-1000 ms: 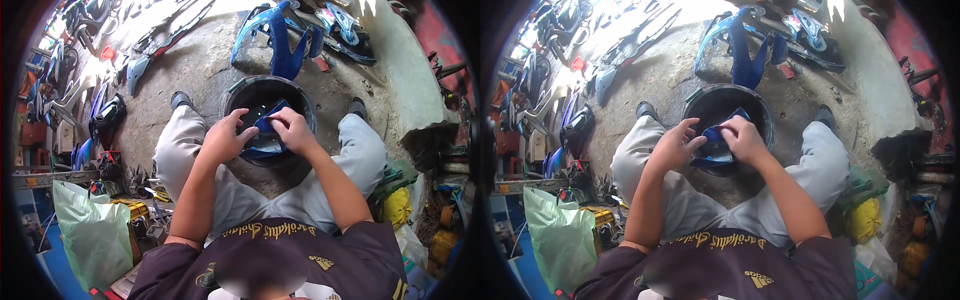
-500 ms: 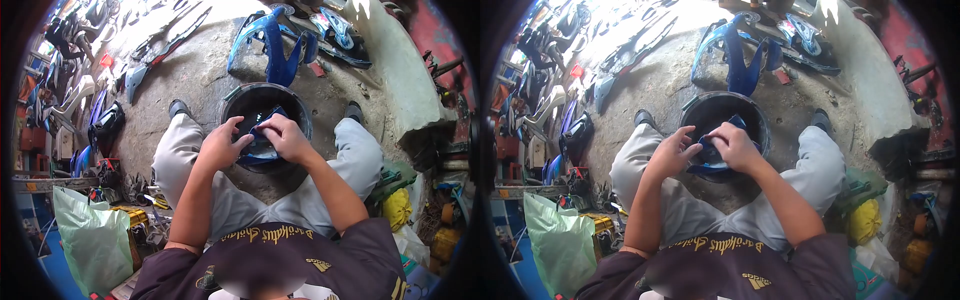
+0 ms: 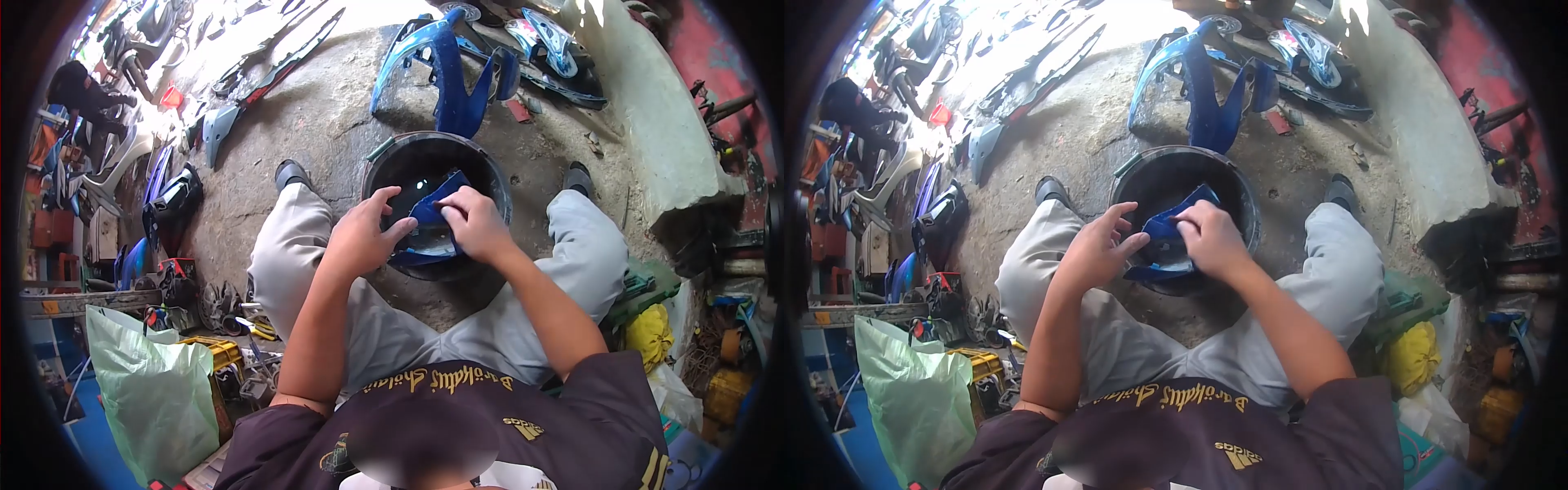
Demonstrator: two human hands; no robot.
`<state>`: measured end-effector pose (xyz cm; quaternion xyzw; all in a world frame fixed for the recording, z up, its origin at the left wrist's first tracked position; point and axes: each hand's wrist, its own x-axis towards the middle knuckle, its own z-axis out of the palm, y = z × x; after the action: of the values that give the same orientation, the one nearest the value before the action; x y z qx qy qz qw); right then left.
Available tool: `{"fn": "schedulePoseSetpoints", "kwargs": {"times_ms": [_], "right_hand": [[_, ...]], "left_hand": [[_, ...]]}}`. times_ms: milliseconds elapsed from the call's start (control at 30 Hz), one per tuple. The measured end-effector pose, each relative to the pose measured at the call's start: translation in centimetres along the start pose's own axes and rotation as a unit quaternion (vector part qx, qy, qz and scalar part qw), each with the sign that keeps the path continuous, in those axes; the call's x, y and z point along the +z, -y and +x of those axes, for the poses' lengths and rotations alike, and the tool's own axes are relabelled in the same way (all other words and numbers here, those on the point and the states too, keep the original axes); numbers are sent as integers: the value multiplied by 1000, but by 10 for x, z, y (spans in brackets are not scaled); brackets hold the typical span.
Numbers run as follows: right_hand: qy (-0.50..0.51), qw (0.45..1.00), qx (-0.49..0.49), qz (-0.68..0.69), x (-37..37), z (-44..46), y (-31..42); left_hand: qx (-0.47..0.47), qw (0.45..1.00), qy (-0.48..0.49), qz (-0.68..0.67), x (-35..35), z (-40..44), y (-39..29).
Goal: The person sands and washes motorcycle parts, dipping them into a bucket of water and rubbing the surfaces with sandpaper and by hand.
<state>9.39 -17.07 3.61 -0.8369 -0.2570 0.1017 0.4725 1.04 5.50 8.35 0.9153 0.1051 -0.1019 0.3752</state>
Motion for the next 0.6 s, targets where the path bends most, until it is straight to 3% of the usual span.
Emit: {"fn": "schedulePoseSetpoints", "kwargs": {"times_ms": [67,167,300,400,433,600], "right_hand": [[-2,999,-16,47,-2,-2,9],[-13,999,48,1,4,-2,-19],[36,995,-19,87,-13,-4,25],[-8,995,16,97,1,-1,-4],[-6,998,55,29,1,2,-11],[-6,996,-69,64,-5,-1,14]], "left_hand": [[6,1000,-3,-5,0,2,1],[0,1000,1,-7,0,-1,2],[4,1000,-4,2,1,-1,0],[5,1000,-5,-19,2,0,4],[7,1000,-6,-15,2,-1,5],[17,1000,-9,-5,1,-1,3]]}}
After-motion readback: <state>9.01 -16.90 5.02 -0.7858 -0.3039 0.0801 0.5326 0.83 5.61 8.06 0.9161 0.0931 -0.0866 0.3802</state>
